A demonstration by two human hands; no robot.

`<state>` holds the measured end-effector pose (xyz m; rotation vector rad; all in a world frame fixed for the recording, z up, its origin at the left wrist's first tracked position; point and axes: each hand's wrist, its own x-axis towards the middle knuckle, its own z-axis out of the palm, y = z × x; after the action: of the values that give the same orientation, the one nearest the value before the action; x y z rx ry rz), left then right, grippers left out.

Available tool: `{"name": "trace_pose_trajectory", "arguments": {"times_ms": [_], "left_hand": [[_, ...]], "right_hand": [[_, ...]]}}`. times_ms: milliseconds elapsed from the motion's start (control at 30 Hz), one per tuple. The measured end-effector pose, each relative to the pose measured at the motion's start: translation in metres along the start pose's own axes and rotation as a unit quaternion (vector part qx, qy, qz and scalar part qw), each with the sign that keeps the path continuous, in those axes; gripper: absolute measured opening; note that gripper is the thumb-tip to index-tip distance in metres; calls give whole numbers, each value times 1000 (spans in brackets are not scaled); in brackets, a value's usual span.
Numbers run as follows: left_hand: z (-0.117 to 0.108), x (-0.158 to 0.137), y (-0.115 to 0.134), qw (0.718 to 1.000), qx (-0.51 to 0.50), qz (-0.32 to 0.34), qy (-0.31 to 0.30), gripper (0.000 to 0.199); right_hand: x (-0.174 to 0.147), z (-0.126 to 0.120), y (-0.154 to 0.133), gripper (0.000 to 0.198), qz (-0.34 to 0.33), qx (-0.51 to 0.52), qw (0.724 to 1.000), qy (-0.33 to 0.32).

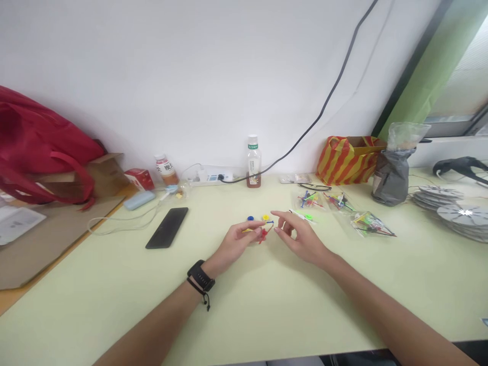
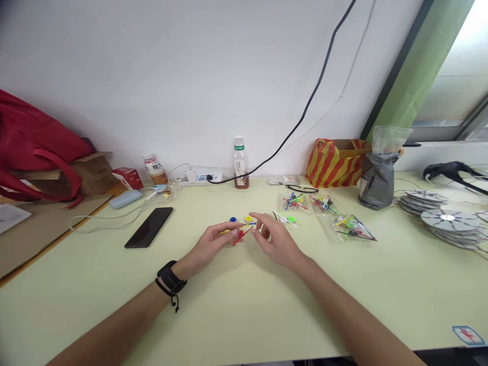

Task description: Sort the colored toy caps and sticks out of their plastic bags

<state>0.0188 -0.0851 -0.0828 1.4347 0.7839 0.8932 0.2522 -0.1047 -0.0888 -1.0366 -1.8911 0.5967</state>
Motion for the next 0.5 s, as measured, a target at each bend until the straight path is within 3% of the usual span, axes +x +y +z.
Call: {"name": "trace_pose_trajectory", "arguments": {"times_ms": [167, 500], "left_hand": [[0, 3, 0, 999, -47, -16, 16, 21], [0, 1, 1, 999, -23, 25, 33, 33]], "right_hand": [[-1, 0, -1, 43, -8, -8, 1000, -23], [0, -2, -8, 59, 25, 51, 998, -12]]}}
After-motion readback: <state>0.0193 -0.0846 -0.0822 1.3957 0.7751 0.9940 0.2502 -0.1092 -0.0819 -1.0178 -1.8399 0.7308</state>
